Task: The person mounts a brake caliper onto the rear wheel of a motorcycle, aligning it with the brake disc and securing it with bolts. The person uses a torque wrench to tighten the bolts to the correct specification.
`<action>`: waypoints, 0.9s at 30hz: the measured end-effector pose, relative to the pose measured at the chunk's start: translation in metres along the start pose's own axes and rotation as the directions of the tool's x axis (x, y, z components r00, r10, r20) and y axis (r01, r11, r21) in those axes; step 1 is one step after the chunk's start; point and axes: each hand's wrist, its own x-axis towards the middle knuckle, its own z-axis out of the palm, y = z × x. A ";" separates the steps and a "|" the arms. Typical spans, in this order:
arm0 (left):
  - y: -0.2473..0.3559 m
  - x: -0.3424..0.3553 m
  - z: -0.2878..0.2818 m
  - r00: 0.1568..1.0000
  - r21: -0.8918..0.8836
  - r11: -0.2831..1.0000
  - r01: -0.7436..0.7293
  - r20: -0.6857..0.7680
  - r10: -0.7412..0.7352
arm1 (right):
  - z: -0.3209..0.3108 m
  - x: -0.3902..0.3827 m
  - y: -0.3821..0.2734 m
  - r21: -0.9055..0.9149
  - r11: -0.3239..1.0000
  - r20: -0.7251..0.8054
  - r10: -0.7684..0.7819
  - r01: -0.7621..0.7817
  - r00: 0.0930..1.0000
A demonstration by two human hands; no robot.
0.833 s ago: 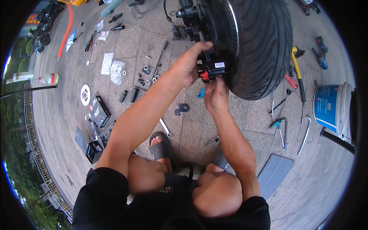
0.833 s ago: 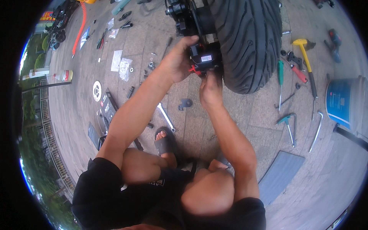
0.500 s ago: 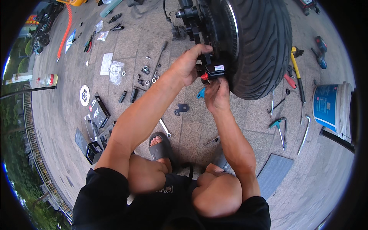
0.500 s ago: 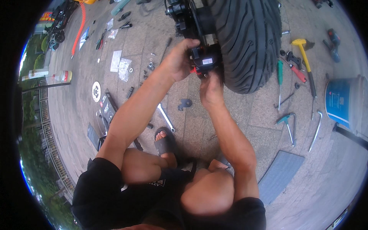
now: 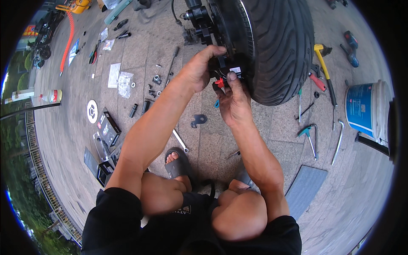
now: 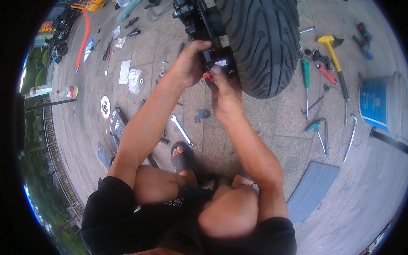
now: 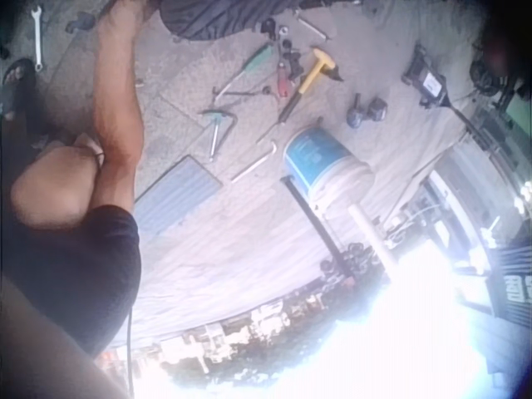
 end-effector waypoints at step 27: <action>0.002 -0.001 -0.002 1.000 -0.020 1.000 0.024 0.012 -0.024 | 0.010 0.005 -0.001 0.077 0.995 -0.118 0.067 -0.058 0.991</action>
